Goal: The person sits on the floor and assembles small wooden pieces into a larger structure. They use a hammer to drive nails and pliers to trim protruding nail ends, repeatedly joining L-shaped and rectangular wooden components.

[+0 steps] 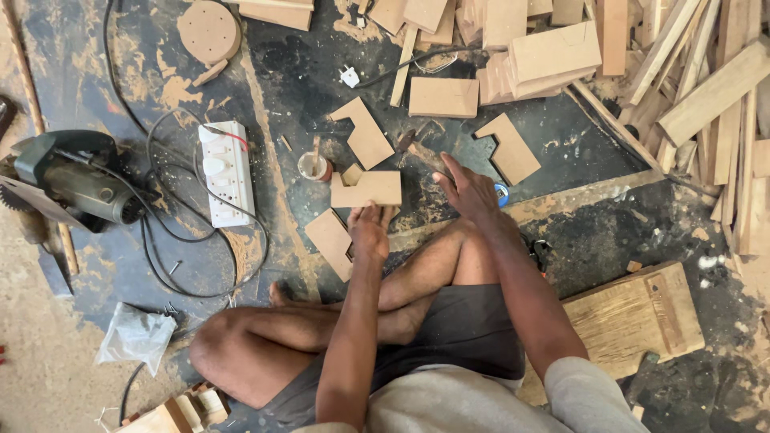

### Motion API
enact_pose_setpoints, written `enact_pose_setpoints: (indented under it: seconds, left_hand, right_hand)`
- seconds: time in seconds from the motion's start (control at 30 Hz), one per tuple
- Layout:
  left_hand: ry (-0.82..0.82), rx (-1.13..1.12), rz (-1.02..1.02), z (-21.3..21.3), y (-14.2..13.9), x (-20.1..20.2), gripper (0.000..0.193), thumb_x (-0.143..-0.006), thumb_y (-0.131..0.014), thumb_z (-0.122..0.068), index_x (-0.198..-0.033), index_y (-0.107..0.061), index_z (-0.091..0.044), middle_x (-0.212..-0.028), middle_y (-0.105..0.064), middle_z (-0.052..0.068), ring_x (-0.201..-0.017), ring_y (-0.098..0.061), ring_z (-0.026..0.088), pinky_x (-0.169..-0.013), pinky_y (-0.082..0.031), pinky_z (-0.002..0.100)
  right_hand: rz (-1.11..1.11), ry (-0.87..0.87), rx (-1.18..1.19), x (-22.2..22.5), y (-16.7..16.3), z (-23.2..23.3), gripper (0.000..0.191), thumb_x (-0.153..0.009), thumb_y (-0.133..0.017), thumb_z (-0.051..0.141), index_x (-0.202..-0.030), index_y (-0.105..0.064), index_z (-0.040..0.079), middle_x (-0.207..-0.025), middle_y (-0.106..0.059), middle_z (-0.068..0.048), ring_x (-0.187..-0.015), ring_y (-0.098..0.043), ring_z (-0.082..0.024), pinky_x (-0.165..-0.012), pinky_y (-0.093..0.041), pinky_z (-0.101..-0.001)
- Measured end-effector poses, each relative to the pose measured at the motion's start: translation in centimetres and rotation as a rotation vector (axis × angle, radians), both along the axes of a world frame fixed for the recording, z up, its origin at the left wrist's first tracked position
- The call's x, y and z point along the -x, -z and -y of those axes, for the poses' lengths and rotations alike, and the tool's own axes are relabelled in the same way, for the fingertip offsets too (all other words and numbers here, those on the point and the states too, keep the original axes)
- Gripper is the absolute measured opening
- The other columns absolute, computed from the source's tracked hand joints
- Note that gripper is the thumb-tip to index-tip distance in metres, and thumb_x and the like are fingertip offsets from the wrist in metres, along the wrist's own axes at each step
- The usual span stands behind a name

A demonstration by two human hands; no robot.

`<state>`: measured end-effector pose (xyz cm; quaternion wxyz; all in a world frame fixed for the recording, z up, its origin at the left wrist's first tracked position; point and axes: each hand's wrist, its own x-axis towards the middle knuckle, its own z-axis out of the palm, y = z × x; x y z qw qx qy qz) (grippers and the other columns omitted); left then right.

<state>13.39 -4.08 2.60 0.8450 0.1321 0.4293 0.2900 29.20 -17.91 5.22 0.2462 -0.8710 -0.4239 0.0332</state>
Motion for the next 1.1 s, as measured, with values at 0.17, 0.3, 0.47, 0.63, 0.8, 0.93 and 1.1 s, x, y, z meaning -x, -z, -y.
enact_pose_setpoints:
  seconds: [0.17,0.3,0.47,0.63,0.8,0.93,1.1]
  left_hand:
    - [0.242,-0.059,-0.336,0.9,0.9,0.3,0.014,-0.095,-0.072,-0.008,-0.098,-0.058,-0.007,-0.096,-0.07,0.011,-0.082,-0.075,0.026,-0.081,-0.062,0.047]
    - [0.559,-0.635,-0.804,1.4,0.4,2.1,0.028,-0.092,-0.082,-0.022,-0.102,-0.062,-0.005,-0.096,-0.072,0.014,-0.084,-0.073,0.028,-0.081,-0.064,0.048]
    - [0.825,-1.78,-1.048,-1.8,-0.8,2.0,0.084,-0.064,-0.088,-0.038,-0.138,-0.056,-0.015,-0.137,-0.053,0.015,-0.129,-0.044,0.032,-0.105,-0.032,0.062]
    - [1.139,-1.971,-1.112,-4.7,0.2,1.6,0.086,-0.082,-0.078,-0.048,-0.152,-0.041,-0.015,-0.138,-0.052,0.005,-0.136,-0.042,0.024,-0.113,-0.024,0.069]
    - [1.156,-1.978,-1.075,-4.8,1.4,3.2,0.079,-0.088,-0.073,-0.045,-0.154,-0.043,-0.014,-0.13,-0.055,0.006,-0.129,-0.047,0.024,-0.114,-0.023,0.067]
    - [1.107,-2.001,-1.022,-4.7,1.8,4.8,0.063,-0.094,-0.07,-0.041,-0.153,-0.049,-0.029,-0.118,-0.056,0.009,-0.119,-0.05,0.03,-0.11,-0.029,0.062]
    - [0.856,-2.12,-0.948,-4.3,1.9,6.6,0.05,-0.1,-0.066,-0.036,-0.149,-0.054,-0.03,-0.12,-0.055,0.012,-0.12,-0.051,0.032,-0.108,-0.032,0.057]
  right_hand:
    - [-0.061,0.038,-0.003,0.1,0.1,0.2,0.048,-0.107,-0.055,0.045,-0.137,-0.058,0.008,-0.101,-0.076,-0.022,-0.079,-0.073,-0.042,-0.066,-0.058,-0.0503]
    - [-0.072,0.037,-0.036,0.1,0.3,0.2,0.045,-0.107,-0.057,0.043,-0.135,-0.058,0.008,-0.101,-0.075,-0.023,-0.08,-0.072,-0.043,-0.066,-0.057,-0.0512]
    - [-0.069,-0.022,-0.056,0.0,0.7,0.4,0.044,-0.106,-0.059,0.042,-0.133,-0.058,0.006,-0.105,-0.075,-0.022,-0.084,-0.072,-0.042,-0.068,-0.058,-0.0504]
    - [-0.017,-0.13,-0.088,0.3,1.1,0.6,0.043,-0.106,-0.063,0.038,-0.132,-0.057,0.004,-0.108,-0.074,-0.021,-0.087,-0.073,-0.039,-0.068,-0.058,-0.0489]
    - [-0.012,-0.155,-0.05,0.4,1.5,0.9,0.045,-0.103,-0.066,0.037,-0.133,-0.055,0.005,-0.108,-0.074,-0.02,-0.088,-0.073,-0.038,-0.066,-0.058,-0.0483]
    - [-0.003,-0.193,-0.09,-0.1,1.7,1.5,0.045,-0.103,-0.066,0.035,-0.136,-0.054,0.007,-0.111,-0.074,-0.02,-0.09,-0.074,-0.037,-0.068,-0.059,-0.0464]
    - [-0.001,-0.258,-0.109,-0.4,2.0,1.8,0.044,-0.103,-0.068,0.032,-0.135,-0.053,0.006,-0.114,-0.074,-0.02,-0.093,-0.074,-0.037,-0.069,-0.059,-0.0453]
